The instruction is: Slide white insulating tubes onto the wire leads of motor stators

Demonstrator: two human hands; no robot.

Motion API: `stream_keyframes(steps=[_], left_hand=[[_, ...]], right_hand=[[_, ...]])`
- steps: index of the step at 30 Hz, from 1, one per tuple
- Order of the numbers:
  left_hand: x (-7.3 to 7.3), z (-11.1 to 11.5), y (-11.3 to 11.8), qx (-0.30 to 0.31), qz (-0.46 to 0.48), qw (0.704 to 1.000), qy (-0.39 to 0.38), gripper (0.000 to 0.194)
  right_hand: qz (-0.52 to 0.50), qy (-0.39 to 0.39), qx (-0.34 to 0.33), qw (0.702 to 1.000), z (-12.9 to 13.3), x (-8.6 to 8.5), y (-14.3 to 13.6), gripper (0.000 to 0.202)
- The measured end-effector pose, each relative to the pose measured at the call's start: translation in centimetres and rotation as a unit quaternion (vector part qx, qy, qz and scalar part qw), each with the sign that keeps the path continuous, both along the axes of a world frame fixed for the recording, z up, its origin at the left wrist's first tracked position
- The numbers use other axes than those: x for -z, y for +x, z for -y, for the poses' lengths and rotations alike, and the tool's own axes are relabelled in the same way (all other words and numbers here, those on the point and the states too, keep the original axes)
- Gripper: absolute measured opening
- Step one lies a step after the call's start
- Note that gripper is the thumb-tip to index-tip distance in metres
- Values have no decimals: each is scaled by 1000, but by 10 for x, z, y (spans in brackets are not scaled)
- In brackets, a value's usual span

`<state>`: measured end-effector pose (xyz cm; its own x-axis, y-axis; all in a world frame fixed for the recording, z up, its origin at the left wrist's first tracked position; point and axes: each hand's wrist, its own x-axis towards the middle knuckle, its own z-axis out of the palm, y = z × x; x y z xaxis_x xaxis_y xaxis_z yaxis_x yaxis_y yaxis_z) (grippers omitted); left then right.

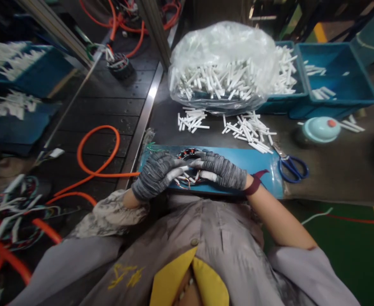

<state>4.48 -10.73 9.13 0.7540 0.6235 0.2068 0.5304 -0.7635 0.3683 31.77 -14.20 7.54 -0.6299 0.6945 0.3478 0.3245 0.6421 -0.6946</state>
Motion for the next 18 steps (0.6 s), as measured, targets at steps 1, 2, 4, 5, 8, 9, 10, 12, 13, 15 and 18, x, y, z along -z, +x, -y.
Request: stream_keyframes(steps=[1,2,4,5,8,9,10,12,13,15,18], left_hand=[[0,0,-4,2,-20,1000,12,35],[1,0,-7,5,-41,999,16,35],[4,-1,-10,11,-65,998,10,35],[7,-1,-10,10,-63,998,5,35],[14,-2,-8,4,-20,1000,9,41],[16,-2,-7,4,-7,1000,18,43],[17,-3,-6,9,-2,1000,26,45],[18,-3,-6,22,-12,999,35,45],[17,-3,-6,25,-21,999,33,44],[15,-3,-7,18,-28,999,17,43],[10,-4,-9,10,1,1000,-15,44]], right_hand=[[0,1,-6,1000,-2,1,0,45],[2,2,-14,1000,-4,3,-1,45],[12,0,-22,1000,-8,8,-3,45],[12,0,-17,1000,-10,11,-5,45],[-8,-9,41,999,-11,15,-14,46],[-18,-12,66,998,-11,16,-19,45],[-27,-13,91,995,-9,16,-23,45],[-26,-3,142,989,-7,16,-31,45],[-15,7,167,986,-6,15,-35,46],[17,25,199,980,-5,14,-38,49],[49,28,177,983,-6,8,-36,49]])
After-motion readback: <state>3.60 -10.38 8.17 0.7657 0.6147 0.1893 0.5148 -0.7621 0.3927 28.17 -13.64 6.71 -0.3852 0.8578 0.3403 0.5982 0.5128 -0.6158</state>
